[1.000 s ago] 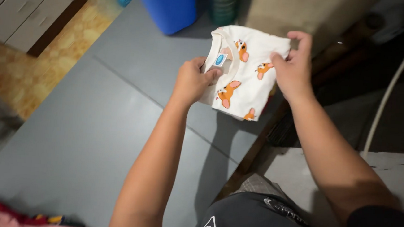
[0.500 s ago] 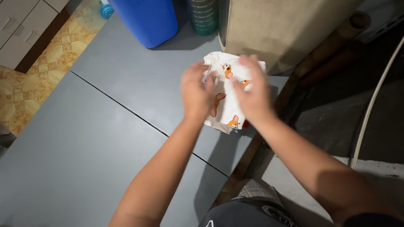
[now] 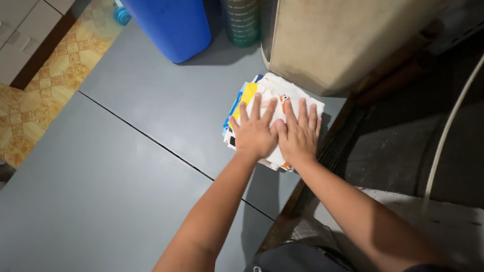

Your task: The person folds a white cloth with a fox pattern and a green and yellow t-shirt on a gray table. Each item is smoothed, folded into a compact rectangle, and placed on a growing stack of folded clothes.

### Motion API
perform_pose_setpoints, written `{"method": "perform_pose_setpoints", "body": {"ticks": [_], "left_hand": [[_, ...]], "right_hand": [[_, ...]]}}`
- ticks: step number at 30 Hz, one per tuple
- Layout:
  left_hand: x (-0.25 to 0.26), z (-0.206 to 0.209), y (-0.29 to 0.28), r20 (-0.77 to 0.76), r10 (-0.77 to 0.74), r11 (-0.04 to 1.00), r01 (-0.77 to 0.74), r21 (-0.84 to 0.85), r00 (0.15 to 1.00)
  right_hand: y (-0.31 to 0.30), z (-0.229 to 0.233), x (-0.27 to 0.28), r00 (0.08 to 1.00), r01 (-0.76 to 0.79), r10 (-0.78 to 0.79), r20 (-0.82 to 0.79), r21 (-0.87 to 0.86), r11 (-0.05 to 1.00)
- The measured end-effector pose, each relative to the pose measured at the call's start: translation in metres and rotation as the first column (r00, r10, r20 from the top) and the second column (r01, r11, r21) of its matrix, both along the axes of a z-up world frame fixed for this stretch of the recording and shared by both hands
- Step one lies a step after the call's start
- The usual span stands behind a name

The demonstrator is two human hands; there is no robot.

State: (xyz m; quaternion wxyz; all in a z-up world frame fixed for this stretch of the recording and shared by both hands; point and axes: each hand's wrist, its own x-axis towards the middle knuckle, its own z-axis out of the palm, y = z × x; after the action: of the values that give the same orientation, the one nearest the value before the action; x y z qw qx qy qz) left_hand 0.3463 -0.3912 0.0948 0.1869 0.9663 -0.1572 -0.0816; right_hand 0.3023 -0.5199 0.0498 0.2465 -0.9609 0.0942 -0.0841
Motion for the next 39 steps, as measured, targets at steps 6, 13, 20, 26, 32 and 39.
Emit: {"method": "perform_pose_setpoints", "body": {"ticks": [6,13,20,26,32,39], "left_hand": [[0.01,-0.008,0.006,-0.103,0.037,0.999,-0.039,-0.017,0.994],[0.016,-0.009,0.007,-0.134,0.036,0.999,-0.039,-0.018,0.99],[0.011,0.013,0.03,-0.055,0.088,0.996,-0.088,0.006,0.995],[-0.032,-0.002,0.133,0.071,0.391,0.905,-0.369,-0.211,0.918],[-0.125,0.008,0.273,0.313,0.617,0.785,-0.541,-0.301,0.722],[-0.279,0.041,0.437,0.464,0.791,0.574,-0.748,-0.333,0.4]], "right_hand": [[0.005,-0.006,0.01,1.0,0.008,-0.009,-0.014,-0.053,0.999],[0.006,-0.009,0.014,1.0,0.018,-0.017,0.023,-0.078,0.997],[0.008,0.021,0.022,0.994,0.0,-0.016,-0.111,-0.142,0.99],[0.068,0.049,0.015,0.985,-0.17,0.172,0.028,-0.047,0.984],[0.226,0.052,-0.016,0.867,-0.498,0.497,0.04,0.087,0.863],[0.402,0.071,-0.106,0.586,-0.804,0.806,0.084,0.177,0.567]]}}
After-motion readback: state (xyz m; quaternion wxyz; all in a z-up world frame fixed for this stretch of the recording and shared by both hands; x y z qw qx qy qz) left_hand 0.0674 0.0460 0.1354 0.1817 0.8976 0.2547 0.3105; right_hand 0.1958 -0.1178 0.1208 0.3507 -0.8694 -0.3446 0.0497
